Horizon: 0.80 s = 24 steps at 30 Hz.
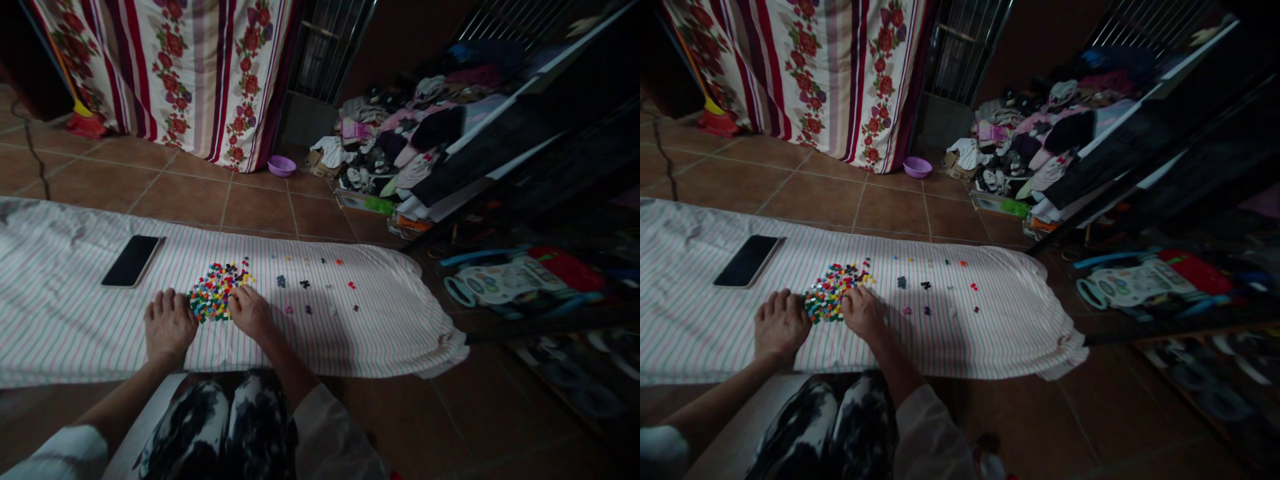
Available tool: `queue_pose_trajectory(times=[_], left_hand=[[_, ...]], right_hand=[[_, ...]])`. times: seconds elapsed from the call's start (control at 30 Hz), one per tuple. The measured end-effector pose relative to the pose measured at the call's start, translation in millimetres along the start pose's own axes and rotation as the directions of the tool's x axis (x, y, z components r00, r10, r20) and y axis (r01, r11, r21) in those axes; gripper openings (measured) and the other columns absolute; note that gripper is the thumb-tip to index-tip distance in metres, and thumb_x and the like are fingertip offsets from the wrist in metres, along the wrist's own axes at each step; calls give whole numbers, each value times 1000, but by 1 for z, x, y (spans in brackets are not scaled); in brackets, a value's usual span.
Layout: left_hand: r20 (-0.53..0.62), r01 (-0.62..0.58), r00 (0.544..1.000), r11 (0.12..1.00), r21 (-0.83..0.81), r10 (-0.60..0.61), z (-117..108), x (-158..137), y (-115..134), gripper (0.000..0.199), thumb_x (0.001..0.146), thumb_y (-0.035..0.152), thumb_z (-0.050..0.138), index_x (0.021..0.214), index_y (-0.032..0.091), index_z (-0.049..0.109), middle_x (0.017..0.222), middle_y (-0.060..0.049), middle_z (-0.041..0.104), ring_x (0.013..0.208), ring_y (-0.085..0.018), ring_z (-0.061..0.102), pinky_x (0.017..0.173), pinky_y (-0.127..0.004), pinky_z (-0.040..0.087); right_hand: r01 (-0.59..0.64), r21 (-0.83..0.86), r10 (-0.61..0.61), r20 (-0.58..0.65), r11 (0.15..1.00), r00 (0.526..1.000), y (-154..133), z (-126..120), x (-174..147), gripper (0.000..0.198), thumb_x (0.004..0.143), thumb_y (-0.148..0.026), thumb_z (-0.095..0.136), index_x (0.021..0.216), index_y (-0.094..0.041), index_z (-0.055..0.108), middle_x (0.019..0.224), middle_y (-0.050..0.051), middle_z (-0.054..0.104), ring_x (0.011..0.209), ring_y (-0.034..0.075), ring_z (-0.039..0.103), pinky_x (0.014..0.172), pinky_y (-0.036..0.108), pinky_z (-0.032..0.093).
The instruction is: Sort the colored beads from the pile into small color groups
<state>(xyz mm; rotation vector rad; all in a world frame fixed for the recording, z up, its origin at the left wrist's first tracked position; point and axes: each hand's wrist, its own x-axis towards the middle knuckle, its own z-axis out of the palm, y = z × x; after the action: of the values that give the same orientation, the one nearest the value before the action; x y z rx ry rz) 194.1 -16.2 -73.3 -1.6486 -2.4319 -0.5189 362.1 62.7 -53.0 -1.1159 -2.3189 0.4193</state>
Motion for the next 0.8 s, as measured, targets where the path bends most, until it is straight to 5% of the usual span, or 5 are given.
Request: queue_pose_trajectory(times=[0.13, 0.3, 0.6, 0.8], left_hand=[[15, -5, 1000, 999, 50, 4, -2, 1, 1, 33, 87, 28, 36, 108, 10, 56, 129, -19, 51, 130, -34, 38, 105, -49, 29], [10, -11, 1000, 996, 92, 10, -3, 1, 1, 33, 88, 28, 35, 107, 10, 56, 129, -19, 51, 128, -34, 39, 104, -48, 31], [14, -9, 1000, 994, 105, 8, -1, 1, 1, 32, 88, 28, 35, 107, 11, 56, 129, -18, 52, 129, -33, 39, 104, -47, 31], [4, -18, 1000, 993, 117, 17, 2, 1, 1, 33, 88, 28, 35, 107, 11, 56, 129, -18, 52, 128, -34, 40, 104, -47, 32]], right_hand=[[2, 109, 13, -144, 994, 989, 24, -10, 5, 17, 87, -21, 45, 86, -19, 62, 82, 5, 64, 79, 16, 60, 76, 26, 47], [-137, 177, 181, -261, 975, 948, 75, -38, 8, 17, 83, -28, 50, 78, -18, 63, 74, 3, 62, 65, 13, 58, 63, 23, 46], [-528, -38, 480, -363, 849, 799, 182, -94, 4, 15, 75, -28, 57, 80, -16, 65, 72, 3, 65, 67, 15, 59, 70, 26, 46], [-662, -185, 588, -332, 727, 738, 220, -115, 5, 22, 76, -14, 51, 91, -15, 67, 85, 6, 69, 80, 16, 63, 77, 25, 45]])
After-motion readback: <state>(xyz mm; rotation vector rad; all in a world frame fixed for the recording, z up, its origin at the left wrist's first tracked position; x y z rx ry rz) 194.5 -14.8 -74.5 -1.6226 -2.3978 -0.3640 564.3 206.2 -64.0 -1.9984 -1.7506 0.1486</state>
